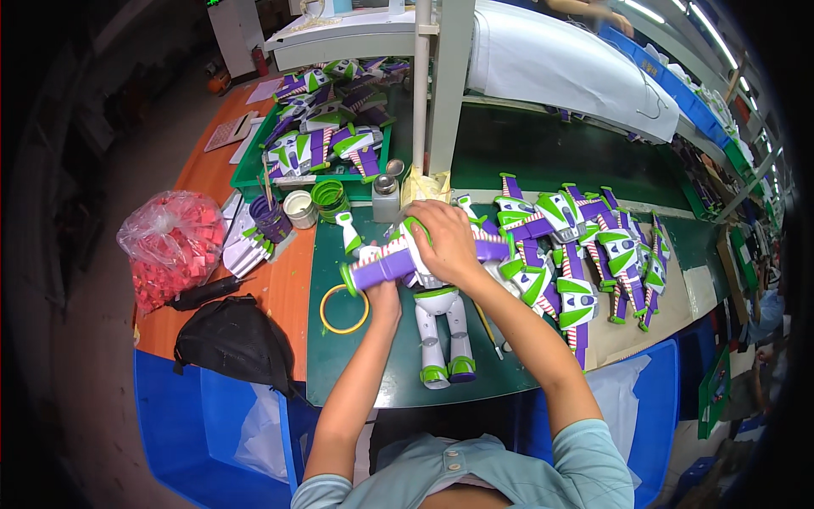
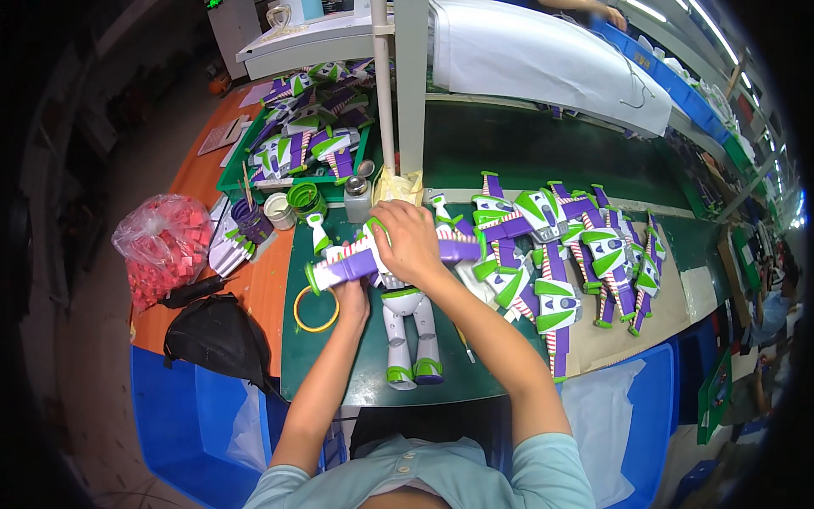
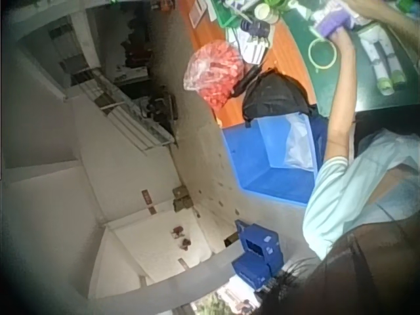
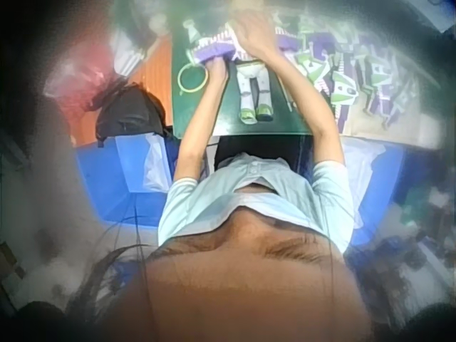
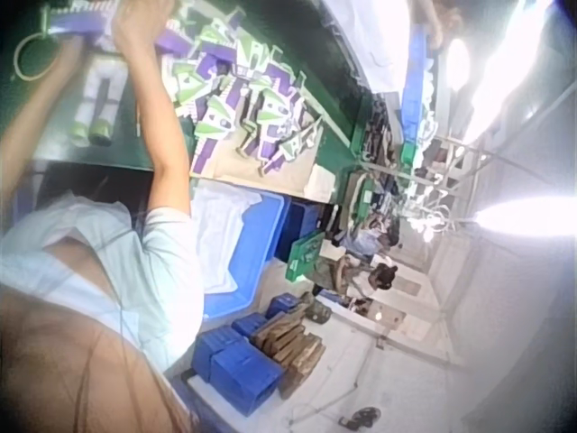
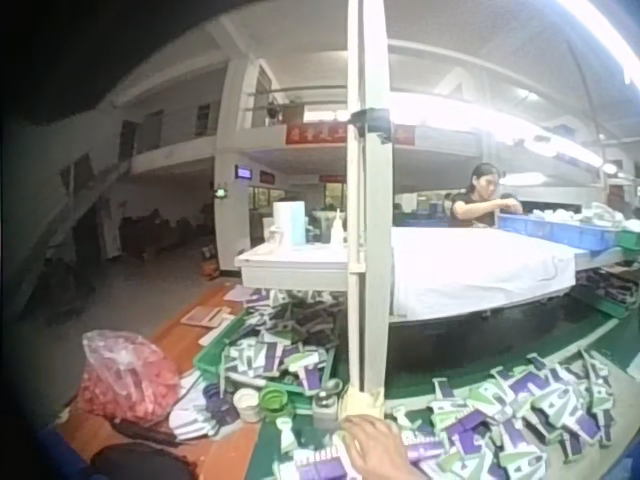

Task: The person assembles toy jetpacks by attaching them onto a toy figure body on the workbench, folding their wings inward by hand, and placing the folded components into a blue bin.

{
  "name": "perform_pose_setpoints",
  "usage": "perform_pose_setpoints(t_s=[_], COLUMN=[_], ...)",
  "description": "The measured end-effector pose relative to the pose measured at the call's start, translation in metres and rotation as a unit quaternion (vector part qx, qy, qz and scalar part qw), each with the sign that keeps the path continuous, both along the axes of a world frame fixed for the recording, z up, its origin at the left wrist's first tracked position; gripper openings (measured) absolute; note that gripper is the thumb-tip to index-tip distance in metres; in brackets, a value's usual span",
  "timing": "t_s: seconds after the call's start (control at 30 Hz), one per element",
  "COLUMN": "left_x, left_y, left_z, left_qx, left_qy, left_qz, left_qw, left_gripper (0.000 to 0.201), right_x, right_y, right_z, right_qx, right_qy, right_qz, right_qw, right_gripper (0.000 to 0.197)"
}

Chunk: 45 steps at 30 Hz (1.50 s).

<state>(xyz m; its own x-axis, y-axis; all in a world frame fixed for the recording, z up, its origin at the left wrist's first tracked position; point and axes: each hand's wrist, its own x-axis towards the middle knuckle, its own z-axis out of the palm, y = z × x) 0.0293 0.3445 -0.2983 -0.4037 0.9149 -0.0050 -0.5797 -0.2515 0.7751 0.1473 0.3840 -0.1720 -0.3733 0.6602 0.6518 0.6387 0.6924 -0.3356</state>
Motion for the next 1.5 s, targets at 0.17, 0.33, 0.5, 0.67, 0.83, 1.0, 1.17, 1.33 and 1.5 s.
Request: perform_pose_setpoints(t_s=[0.17,0.33,0.5,0.67,0.83,1.0,1.17,1.33,1.5], left_x=[-0.001,-0.041,-0.083,0.005,0.051,0.059,0.047,0.046,0.052], left_y=[-0.002,-0.013,0.021,-0.003,-0.005,-0.005,-0.005,-0.012,-0.040], left_z=[0.006,0.043,0.082,0.093,0.084,0.084,0.067,0.071,0.080], left_qx=[0.035,0.039,0.088,0.220,0.215,0.194,0.175,0.141,-0.009], left_qy=[-0.046,-0.206,-0.009,0.365,0.512,0.477,0.409,0.454,0.513], left_qz=[-0.061,0.169,0.208,0.097,0.174,0.192,0.189,0.199,0.134], left_qw=[0.996,0.963,0.974,0.899,0.814,0.835,0.875,0.857,0.848], left_gripper=[0.041,0.026,0.026,0.040,0.027,0.020,0.017,0.026,0.052], right_x=[0.004,0.008,0.008,0.012,0.022,0.128,0.093,0.028,0.034], right_y=[-0.001,0.000,-0.001,0.003,0.018,0.077,-0.033,-0.024,-0.056], right_z=[0.001,0.001,0.000,-0.006,-0.015,-0.044,-0.064,-0.058,-0.050], right_qx=[-0.009,-0.012,-0.013,-0.011,-0.155,-0.177,-0.327,-0.047,-0.247], right_qy=[0.003,0.009,0.018,0.052,0.277,0.142,0.474,0.438,0.593], right_qz=[0.001,-0.001,0.000,-0.017,0.038,-0.059,0.192,0.019,0.025], right_qw=[1.000,1.000,1.000,0.998,0.947,0.972,0.795,0.897,0.766], right_gripper=[0.023,0.021,0.021,0.020,0.025,0.034,0.055,0.039,0.031])
